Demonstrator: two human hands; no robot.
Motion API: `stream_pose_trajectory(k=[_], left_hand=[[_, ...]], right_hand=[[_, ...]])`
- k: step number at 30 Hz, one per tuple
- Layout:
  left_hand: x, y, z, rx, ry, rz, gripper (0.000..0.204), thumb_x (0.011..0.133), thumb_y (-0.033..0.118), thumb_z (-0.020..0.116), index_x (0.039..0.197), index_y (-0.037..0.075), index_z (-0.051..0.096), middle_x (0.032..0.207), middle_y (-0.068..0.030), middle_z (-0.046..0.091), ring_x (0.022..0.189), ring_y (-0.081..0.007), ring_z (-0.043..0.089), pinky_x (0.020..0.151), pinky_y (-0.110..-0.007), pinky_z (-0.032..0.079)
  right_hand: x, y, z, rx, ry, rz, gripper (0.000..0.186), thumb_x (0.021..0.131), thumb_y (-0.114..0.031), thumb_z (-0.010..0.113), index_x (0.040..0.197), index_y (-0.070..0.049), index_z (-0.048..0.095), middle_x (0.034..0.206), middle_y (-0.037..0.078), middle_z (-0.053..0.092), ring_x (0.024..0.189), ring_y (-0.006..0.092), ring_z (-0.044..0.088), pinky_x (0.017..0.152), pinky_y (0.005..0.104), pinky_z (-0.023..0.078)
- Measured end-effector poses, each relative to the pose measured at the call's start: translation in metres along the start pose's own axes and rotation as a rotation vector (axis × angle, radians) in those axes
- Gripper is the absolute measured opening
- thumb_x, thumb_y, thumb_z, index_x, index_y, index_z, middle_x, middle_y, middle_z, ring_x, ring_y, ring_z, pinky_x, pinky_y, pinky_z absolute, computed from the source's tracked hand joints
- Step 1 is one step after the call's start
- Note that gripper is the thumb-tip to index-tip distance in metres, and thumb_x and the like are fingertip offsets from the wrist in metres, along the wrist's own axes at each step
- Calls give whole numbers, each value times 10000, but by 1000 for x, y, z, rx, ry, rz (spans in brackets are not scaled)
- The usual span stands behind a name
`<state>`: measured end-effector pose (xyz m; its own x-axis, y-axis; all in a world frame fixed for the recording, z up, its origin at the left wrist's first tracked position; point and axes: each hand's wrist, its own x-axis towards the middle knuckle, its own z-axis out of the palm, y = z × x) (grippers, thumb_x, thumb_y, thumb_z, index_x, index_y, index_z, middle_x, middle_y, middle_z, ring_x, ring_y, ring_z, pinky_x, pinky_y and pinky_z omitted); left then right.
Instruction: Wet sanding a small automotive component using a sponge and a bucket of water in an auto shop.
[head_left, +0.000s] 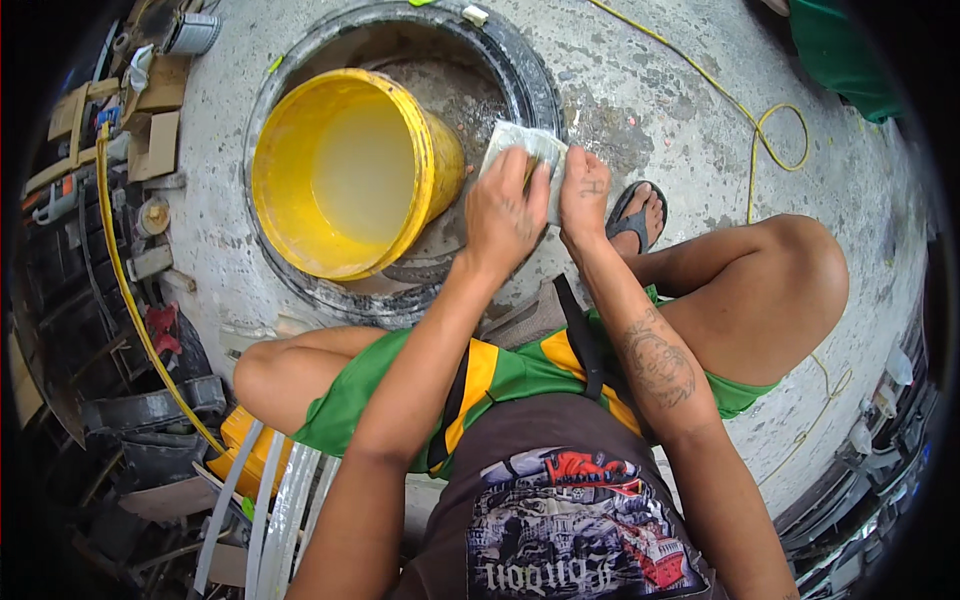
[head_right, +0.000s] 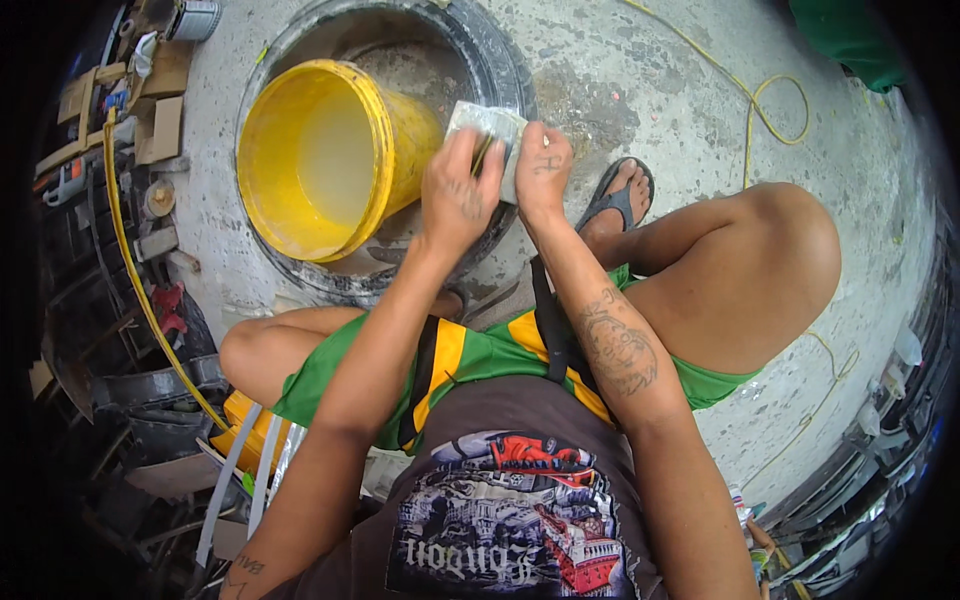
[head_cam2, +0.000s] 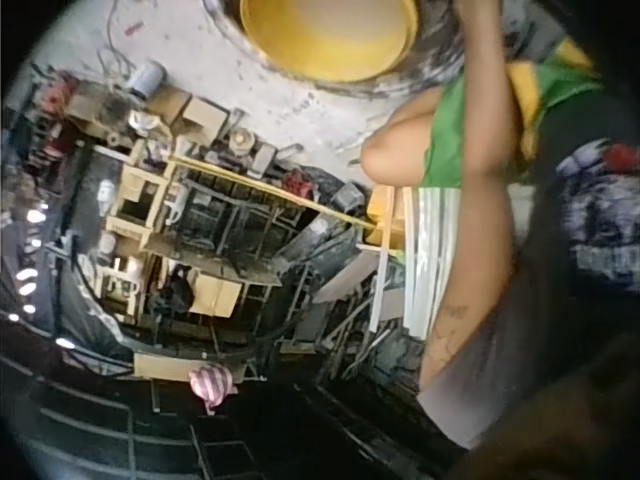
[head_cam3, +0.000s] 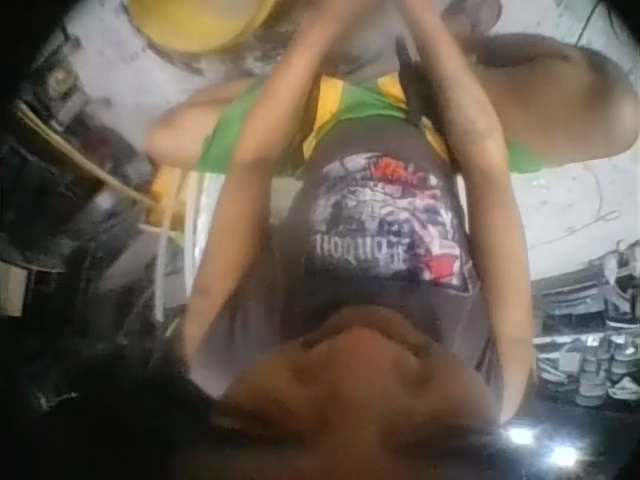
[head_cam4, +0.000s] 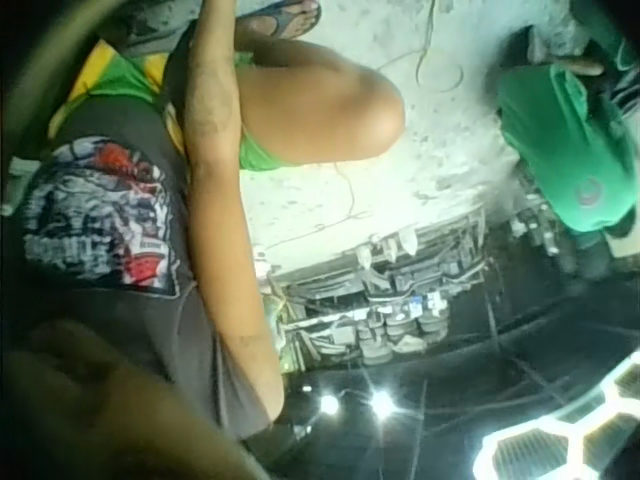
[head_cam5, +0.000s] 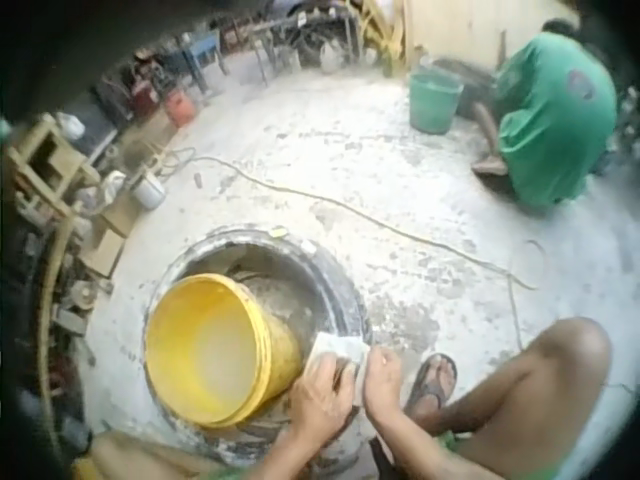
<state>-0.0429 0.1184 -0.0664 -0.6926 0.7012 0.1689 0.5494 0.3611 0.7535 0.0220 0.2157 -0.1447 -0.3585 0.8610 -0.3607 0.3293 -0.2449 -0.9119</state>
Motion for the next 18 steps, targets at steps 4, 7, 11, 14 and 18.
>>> stream_pose_trajectory(k=[4, 7, 11, 14, 18], left_hand=[[-7, 1, 5, -51, 66, 22, 187, 959, 95, 672, 881, -3, 533, 802, -234, 589, 750, -465, 592, 633, -498, 446], [-15, 1, -2, -150, 67, -8, 187, 957, 92, 673, 881, -1, 530, 803, -231, 591, 749, -464, 591, 634, -502, 447], [5, -4, 1, 2, 23, 30, 168, 965, 110, 680, 908, 7, 561, 814, -228, 606, 747, -456, 614, 649, -504, 468], [-28, 3, -8, -117, 15, -43, 201, 960, 128, 676, 883, 17, 528, 813, -230, 590, 755, -476, 597, 635, -515, 456], [18, -8, 5, 26, 7, 80, 195, 973, 156, 677, 907, 29, 545, 813, -215, 593, 743, -473, 604, 623, -519, 460]], right_hand=[[2, 13, -3, 55, -19, 4, 464, 985, -290, 550, 1001, 150, 695, 938, 304, 726, 875, 349, 694, 849, 436, 513], [4, 10, -4, 29, 9, 28, 467, 988, -293, 545, 999, 149, 695, 948, 306, 725, 889, 351, 692, 853, 437, 510], [-12, -20, -2, -15, -38, 17, 458, 993, -287, 525, 944, 141, 680, 878, 325, 698, 849, 357, 691, 822, 462, 501], [-4, -7, -3, -28, 13, -15, 460, 993, -293, 527, 922, 138, 671, 836, 307, 685, 805, 328, 668, 795, 455, 496], [-2, -10, -4, -7, -17, 15, 471, 994, -309, 530, 920, 135, 670, 817, 301, 676, 784, 321, 648, 785, 455, 493]])
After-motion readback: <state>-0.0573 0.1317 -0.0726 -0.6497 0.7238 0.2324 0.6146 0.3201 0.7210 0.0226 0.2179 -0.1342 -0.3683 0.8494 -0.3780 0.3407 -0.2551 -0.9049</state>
